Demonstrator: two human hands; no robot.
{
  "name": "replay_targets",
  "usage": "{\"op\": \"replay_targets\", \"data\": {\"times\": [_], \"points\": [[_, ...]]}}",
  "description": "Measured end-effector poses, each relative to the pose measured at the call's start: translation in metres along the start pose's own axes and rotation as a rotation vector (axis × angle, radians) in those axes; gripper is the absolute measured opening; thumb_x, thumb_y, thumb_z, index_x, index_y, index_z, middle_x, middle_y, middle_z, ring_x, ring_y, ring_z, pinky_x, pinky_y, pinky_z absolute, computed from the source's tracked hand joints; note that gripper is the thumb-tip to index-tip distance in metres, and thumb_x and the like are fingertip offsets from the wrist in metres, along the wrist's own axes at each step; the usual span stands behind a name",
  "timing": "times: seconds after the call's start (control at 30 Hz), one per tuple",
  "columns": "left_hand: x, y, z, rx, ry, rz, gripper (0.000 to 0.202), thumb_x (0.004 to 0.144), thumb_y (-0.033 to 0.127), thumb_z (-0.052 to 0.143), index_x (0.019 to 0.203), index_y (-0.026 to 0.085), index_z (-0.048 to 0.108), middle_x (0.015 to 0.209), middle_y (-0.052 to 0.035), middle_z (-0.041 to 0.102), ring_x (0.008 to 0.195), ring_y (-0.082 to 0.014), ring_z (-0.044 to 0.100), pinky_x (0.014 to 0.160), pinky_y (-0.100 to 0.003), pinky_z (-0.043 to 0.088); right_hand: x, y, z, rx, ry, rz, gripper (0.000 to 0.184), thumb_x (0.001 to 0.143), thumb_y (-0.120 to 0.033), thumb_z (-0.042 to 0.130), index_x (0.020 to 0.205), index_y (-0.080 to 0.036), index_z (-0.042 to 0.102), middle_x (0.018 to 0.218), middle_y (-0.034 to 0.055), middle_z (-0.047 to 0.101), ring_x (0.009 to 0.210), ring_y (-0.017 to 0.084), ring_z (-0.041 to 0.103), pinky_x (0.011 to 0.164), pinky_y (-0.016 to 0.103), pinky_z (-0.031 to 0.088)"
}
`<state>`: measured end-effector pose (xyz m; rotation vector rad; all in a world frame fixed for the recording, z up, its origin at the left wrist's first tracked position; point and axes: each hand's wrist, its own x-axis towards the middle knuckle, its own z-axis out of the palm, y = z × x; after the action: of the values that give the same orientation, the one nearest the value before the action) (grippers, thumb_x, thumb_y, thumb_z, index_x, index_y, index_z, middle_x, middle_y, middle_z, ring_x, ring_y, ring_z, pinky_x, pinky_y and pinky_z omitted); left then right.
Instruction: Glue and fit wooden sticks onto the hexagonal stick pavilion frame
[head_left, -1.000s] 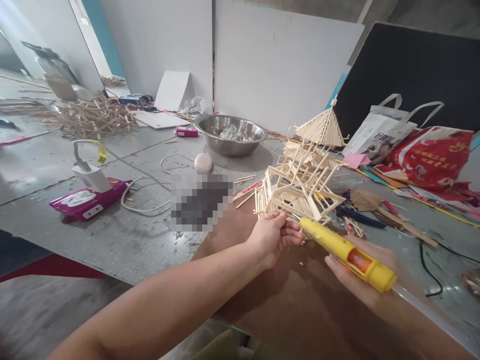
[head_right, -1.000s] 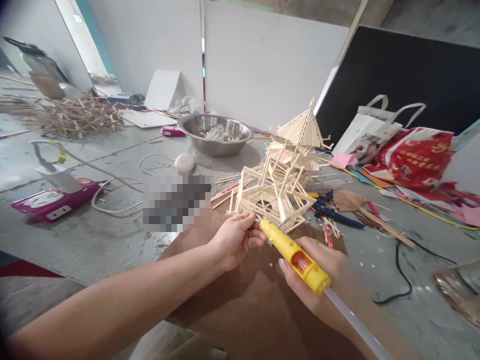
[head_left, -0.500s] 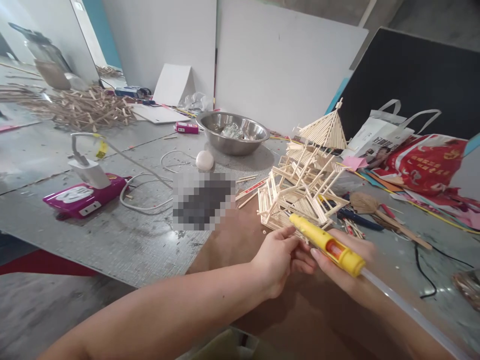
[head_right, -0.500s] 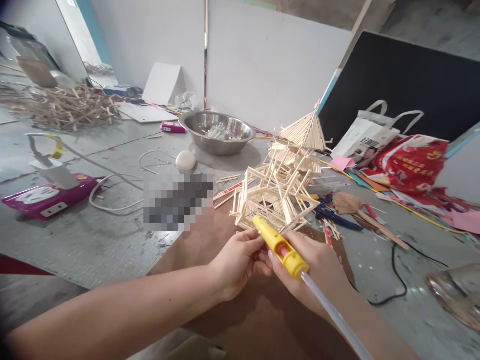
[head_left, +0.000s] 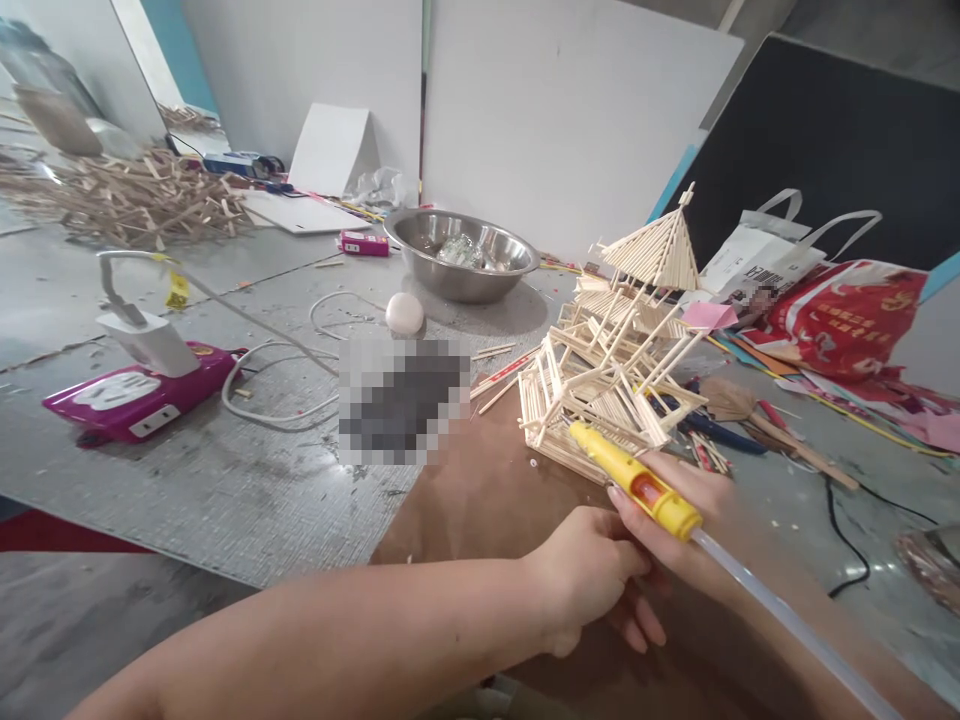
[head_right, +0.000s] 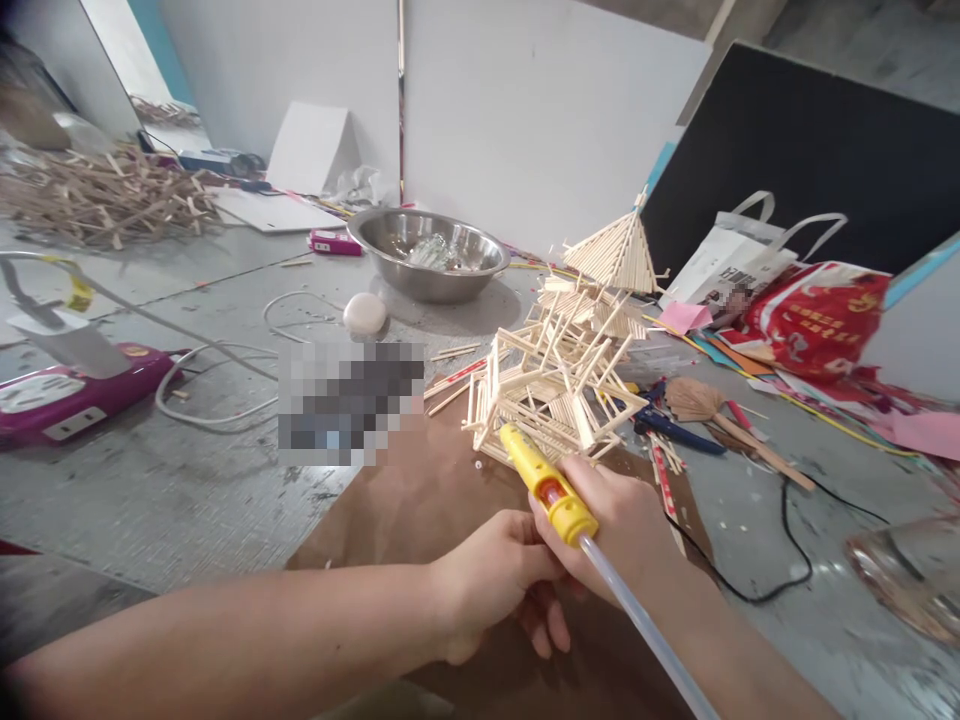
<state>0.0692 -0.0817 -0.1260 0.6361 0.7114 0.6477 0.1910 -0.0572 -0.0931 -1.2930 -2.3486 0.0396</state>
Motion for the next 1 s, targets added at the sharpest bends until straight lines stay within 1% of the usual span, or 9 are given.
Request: {"op": "replay_targets", "data": {"times": [0.17, 0.33, 0.4, 0.67, 0.9, 1.0], "points": [[-0.0024, 0.0030, 0.0000, 0.102, -0.004, 0.009, 0.009, 0.067, 0.013, 0.049, 0.068, 0.010, 0.058, 0.058, 0.0018, 0.052, 0.030, -0.0041, 0.047, 0.027, -0.013, 0.035, 0.0009, -0.0018, 0.0019, -0.038, 0.038, -0.010, 0.016, 0.077, -0.035, 0.045, 0.072, -0.021, 0.051, 0.058, 0.0001, 0.055, 0.051, 0.015, 0.056, 0.048, 0.025, 0.041], [-0.0021, 0.0038, -0.0005, 0.142, 0.006, 0.011, 0.010, 0.066, 0.013, 0.050, 0.070, 0.011, 0.058, 0.058, 0.0018, 0.053, 0.030, -0.0036, 0.046, 0.027, -0.013, 0.035, 0.0027, 0.0023, 0.0050, -0.062, 0.045, -0.066, 0.018, 0.077, -0.035, 0.047, 0.065, -0.022, 0.045, 0.053, -0.0017, 0.052, 0.046, 0.013, 0.052, 0.044, 0.024, 0.038], [-0.0016, 0.0033, -0.0009, 0.146, 0.008, 0.008, 0.011, 0.067, 0.015, 0.050, 0.072, 0.010, 0.058, 0.058, 0.0015, 0.054, 0.030, -0.0034, 0.045, 0.027, -0.013, 0.035, 0.0028, 0.0042, 0.0061, -0.067, 0.049, -0.087, 0.018, 0.077, -0.035, 0.048, 0.065, -0.022, 0.044, 0.053, -0.0022, 0.052, 0.045, 0.013, 0.052, 0.043, 0.023, 0.038], [-0.0013, 0.0025, -0.0004, 0.151, 0.008, -0.001, 0.011, 0.067, 0.016, 0.051, 0.071, 0.010, 0.059, 0.059, 0.0014, 0.054, 0.030, -0.0031, 0.045, 0.027, -0.012, 0.034, 0.0036, 0.0043, 0.0072, -0.094, 0.045, -0.096, 0.020, 0.078, -0.037, 0.047, 0.065, -0.021, 0.045, 0.052, -0.0020, 0.052, 0.045, 0.012, 0.052, 0.043, 0.022, 0.038], [-0.0018, 0.0033, -0.0009, 0.144, 0.006, 0.013, 0.007, 0.065, 0.018, 0.053, 0.066, 0.011, 0.055, 0.058, 0.0018, 0.054, 0.029, -0.0028, 0.044, 0.027, -0.012, 0.034, 0.0028, 0.0043, 0.0072, -0.102, 0.069, -0.108, 0.019, 0.078, -0.035, 0.048, 0.065, -0.021, 0.045, 0.053, -0.0022, 0.054, 0.047, 0.012, 0.055, 0.045, 0.022, 0.039], [-0.0007, 0.0025, -0.0017, 0.148, 0.005, 0.007, 0.010, 0.065, 0.018, 0.053, 0.070, 0.011, 0.058, 0.058, 0.0016, 0.054, 0.030, -0.0030, 0.045, 0.027, -0.012, 0.034, 0.0038, 0.0046, 0.0081, -0.096, 0.066, -0.107, 0.020, 0.078, -0.035, 0.048, 0.064, -0.021, 0.044, 0.052, -0.0023, 0.054, 0.046, 0.013, 0.054, 0.044, 0.022, 0.038]]}}
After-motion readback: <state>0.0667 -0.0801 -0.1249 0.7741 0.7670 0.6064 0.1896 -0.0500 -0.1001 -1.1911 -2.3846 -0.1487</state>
